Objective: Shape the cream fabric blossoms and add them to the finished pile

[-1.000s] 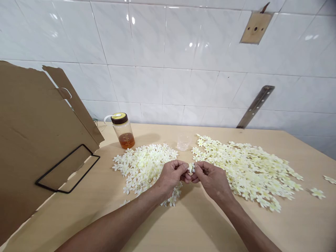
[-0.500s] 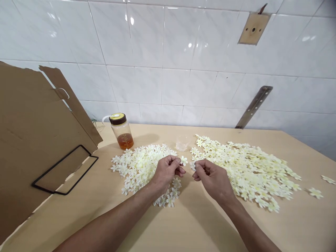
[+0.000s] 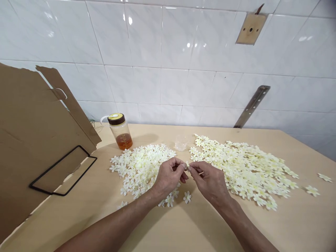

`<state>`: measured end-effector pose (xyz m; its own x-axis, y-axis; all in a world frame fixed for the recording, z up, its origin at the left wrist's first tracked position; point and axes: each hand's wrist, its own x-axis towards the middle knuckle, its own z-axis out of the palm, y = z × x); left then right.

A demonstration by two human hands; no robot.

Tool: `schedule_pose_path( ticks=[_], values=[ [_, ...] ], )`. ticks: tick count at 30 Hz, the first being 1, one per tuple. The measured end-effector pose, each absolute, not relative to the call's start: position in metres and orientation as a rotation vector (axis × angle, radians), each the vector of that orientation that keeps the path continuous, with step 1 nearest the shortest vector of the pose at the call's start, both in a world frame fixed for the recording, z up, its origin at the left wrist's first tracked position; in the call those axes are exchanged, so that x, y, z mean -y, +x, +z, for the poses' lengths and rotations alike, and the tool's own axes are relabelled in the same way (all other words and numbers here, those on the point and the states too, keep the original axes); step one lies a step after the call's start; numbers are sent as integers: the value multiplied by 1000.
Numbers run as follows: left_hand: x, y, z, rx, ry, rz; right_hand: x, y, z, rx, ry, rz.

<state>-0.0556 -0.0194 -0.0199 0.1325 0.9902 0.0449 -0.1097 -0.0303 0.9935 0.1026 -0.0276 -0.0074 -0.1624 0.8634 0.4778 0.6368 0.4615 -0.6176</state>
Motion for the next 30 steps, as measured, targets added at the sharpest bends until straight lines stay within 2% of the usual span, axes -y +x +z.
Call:
schedule_pose_path(
  ticks=[10, 20, 30],
  values=[
    [19, -58, -15, -867, 960, 1099, 33, 101, 3, 1881, -1336, 544],
    [21, -56, -14, -882, 949, 1085, 32, 97, -2, 1977, -1354, 228],
    [24, -53, -11, -947, 976, 1107, 33, 96, 0, 1902, -1396, 293]
  ],
)
